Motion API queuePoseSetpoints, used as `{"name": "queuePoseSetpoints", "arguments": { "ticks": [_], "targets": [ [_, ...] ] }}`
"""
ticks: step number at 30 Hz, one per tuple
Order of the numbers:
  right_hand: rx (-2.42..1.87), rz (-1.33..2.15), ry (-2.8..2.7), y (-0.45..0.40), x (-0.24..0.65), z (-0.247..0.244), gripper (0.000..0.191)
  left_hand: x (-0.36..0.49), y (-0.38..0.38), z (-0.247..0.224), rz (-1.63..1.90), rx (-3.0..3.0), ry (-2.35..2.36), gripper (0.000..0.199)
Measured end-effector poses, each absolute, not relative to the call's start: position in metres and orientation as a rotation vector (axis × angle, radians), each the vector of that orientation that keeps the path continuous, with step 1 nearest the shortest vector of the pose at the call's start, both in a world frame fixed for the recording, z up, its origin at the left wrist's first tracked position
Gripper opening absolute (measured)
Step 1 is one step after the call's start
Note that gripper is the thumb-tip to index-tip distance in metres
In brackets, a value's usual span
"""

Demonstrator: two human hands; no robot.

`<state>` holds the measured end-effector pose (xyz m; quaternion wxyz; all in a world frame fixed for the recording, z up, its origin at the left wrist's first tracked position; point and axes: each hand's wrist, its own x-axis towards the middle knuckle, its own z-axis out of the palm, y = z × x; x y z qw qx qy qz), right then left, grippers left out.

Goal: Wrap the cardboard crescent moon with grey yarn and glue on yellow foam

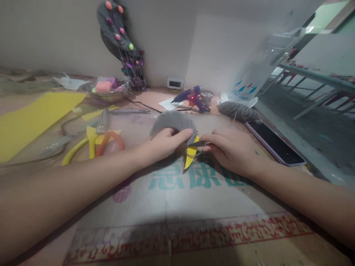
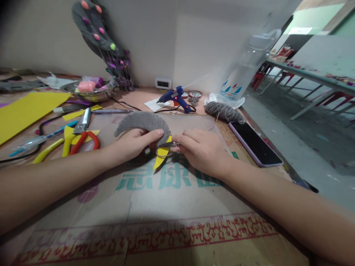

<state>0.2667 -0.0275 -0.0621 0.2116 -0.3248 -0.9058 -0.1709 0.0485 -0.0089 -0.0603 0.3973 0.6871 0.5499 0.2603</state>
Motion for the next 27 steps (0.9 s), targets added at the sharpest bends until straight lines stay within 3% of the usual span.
{"name": "queuePoseSetpoints", "arguments": {
  "ticks": [15, 22, 27],
  "targets": [
    [-1.038, 0.001, -2.187, -0.024, 0.268, -0.065, 0.022, 0.047, -0.009, -0.060, 0.707, 1.648, 1.316, 0.048],
    [-1.185, 0.622, -2.053, -0.028, 0.257, -0.066, 0.012, 0.048, -0.007, -0.066, 0.747, 1.711, 1.152, 0.051],
    [-1.170, 0.758, -2.018, -0.029, 0.256, -0.067, 0.016, 0.048, -0.002, -0.068, 0.761, 1.895, 1.081, 0.055]
  ]
}}
